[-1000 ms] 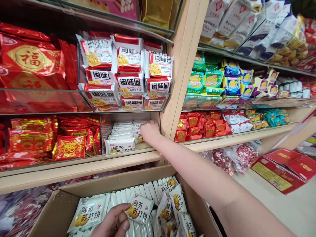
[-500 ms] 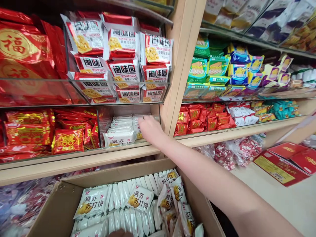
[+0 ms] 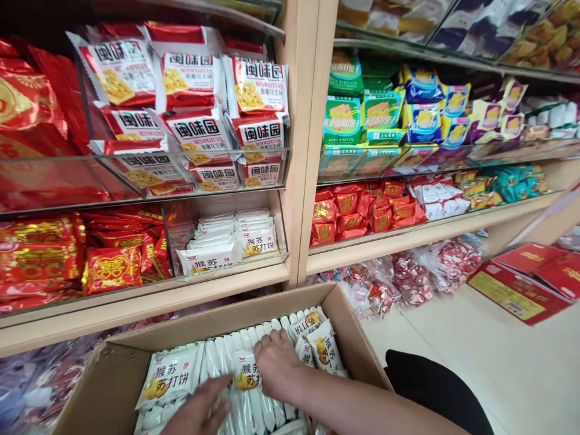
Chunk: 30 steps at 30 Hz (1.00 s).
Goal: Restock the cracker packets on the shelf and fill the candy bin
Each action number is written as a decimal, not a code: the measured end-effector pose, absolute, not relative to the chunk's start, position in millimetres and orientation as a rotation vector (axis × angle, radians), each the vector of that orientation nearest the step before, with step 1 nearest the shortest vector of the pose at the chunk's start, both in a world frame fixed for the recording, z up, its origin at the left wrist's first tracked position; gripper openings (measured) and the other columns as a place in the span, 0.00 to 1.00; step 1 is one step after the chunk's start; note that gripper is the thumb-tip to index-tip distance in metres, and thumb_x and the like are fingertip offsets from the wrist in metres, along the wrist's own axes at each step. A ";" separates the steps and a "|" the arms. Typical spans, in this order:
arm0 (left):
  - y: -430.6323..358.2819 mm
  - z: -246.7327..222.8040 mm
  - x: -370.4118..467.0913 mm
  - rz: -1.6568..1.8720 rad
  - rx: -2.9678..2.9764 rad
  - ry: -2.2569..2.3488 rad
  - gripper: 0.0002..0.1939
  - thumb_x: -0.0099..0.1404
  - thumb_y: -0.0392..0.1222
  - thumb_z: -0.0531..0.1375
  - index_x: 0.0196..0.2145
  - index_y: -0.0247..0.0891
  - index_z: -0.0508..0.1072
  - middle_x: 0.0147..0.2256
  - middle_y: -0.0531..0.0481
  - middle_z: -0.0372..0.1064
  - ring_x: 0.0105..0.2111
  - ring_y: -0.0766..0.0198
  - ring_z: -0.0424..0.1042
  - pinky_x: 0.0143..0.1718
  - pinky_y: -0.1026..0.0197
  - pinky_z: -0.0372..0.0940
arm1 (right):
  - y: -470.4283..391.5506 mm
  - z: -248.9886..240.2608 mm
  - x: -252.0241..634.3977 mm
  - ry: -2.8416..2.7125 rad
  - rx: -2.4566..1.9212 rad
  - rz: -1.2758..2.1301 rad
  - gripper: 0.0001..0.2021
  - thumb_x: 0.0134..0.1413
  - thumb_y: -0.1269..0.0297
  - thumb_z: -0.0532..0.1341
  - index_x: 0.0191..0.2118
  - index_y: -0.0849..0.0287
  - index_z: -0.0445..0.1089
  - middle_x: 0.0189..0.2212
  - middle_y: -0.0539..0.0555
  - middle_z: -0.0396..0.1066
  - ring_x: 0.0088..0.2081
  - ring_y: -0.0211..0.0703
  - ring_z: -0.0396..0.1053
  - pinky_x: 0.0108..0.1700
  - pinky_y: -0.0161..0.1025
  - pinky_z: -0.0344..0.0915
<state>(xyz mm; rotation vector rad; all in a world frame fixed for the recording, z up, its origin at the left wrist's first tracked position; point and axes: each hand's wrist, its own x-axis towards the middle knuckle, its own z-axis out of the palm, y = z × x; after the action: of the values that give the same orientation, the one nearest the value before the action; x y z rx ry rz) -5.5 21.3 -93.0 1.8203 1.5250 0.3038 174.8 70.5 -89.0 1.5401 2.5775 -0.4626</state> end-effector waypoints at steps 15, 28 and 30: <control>16.4 -43.1 21.3 1.062 1.175 1.726 0.22 0.58 0.62 0.45 0.30 0.41 0.64 0.21 0.56 0.59 0.20 0.63 0.61 0.16 0.65 0.59 | 45.5 -52.7 169.3 2.428 2.400 -2.009 0.19 0.54 0.46 0.47 0.27 0.58 0.56 0.20 0.45 0.53 0.24 0.34 0.55 0.27 0.32 0.52; 17.3 -37.5 13.9 1.049 1.630 1.854 0.13 0.61 0.51 0.48 0.27 0.43 0.64 0.18 0.57 0.61 0.19 0.65 0.62 0.23 0.67 0.58 | 50.5 -50.4 167.0 2.692 2.700 -1.450 0.19 0.58 0.51 0.41 0.21 0.56 0.49 0.17 0.45 0.50 0.21 0.35 0.52 0.25 0.34 0.50; 17.3 -32.6 14.4 1.090 1.601 1.876 0.13 0.60 0.51 0.48 0.27 0.43 0.65 0.19 0.57 0.63 0.20 0.65 0.63 0.23 0.67 0.58 | 52.1 -45.4 169.4 2.748 2.681 -1.436 0.19 0.58 0.51 0.42 0.21 0.56 0.48 0.16 0.45 0.49 0.21 0.35 0.51 0.24 0.34 0.49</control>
<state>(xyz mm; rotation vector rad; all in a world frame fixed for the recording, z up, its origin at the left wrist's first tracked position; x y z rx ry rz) 14.4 17.3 -32.6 1.6013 1.8758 1.0904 169.4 52.1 -45.4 2.6810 2.7481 -1.4359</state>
